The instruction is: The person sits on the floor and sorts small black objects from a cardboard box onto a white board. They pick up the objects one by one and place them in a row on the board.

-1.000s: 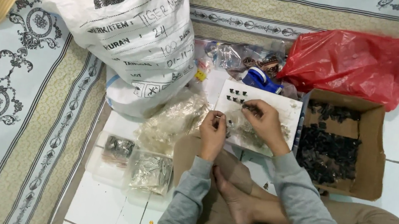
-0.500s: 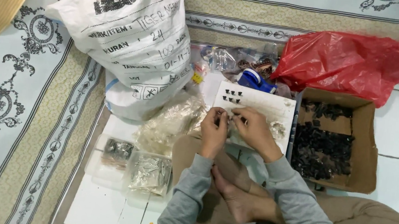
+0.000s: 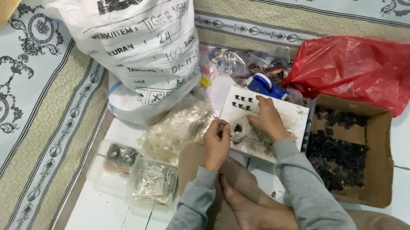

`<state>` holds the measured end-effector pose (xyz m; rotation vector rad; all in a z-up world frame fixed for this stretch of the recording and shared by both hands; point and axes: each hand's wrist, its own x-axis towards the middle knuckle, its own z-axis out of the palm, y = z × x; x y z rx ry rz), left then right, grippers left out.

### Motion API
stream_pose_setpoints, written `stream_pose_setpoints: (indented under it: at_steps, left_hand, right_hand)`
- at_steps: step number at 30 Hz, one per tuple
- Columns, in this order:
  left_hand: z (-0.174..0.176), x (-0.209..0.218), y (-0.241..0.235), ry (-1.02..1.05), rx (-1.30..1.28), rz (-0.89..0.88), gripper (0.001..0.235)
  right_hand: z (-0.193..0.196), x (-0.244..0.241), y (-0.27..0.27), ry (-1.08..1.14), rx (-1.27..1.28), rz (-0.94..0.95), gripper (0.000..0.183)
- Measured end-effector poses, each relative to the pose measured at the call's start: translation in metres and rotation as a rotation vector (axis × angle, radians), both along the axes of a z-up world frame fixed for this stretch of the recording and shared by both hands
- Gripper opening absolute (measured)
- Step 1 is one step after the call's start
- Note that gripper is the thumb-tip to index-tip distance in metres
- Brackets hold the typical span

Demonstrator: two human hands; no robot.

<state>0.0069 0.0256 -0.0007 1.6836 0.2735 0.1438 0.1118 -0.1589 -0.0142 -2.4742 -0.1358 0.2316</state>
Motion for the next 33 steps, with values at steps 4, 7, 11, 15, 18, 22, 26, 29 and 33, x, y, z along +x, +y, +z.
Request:
stream_pose_setpoints:
  at_steps: [4, 7, 11, 15, 18, 22, 26, 29, 33]
  left_hand:
    - [-0.006, 0.002, 0.005, -0.011, -0.016, 0.017, 0.008]
    - [-0.005, -0.002, 0.007, 0.011, -0.035, 0.022, 0.007]
    - [-0.001, 0.001, 0.007, 0.014, -0.049, 0.028, 0.006]
    - [0.004, 0.001, 0.002, 0.017, -0.04, 0.015, 0.007]
    - [0.0, 0.003, -0.002, 0.011, -0.018, 0.004, 0.007]
    - [0.002, 0.003, -0.005, 0.003, -0.007, -0.01, 0.008]
    - [0.0, 0.006, -0.01, -0.007, -0.04, -0.021, 0.01]
    - [0.001, 0.004, -0.01, -0.019, -0.033, -0.036, 0.011]
    - [0.011, 0.013, -0.005, -0.08, -0.044, -0.006, 0.012]
  right_hand:
    - [-0.013, 0.025, 0.015, 0.022, 0.013, 0.003, 0.083]
    - [-0.019, 0.025, 0.02, 0.016, 0.011, -0.007, 0.068]
    - [-0.046, 0.03, 0.011, -0.084, 0.018, -0.039, 0.029]
    - [-0.044, 0.008, -0.003, -0.126, 0.233, -0.185, 0.024]
    - [0.001, -0.019, 0.0, -0.15, 0.499, -0.198, 0.021]
    - [0.064, -0.058, 0.017, -0.163, 0.577, -0.158, 0.025]
    - [0.051, -0.062, 0.024, -0.216, 0.309, 0.108, 0.024]
    - [0.053, -0.073, 0.026, -0.208, 0.283, 0.138, 0.023]
    - [0.067, -0.076, 0.012, -0.296, 0.357, 0.015, 0.022]
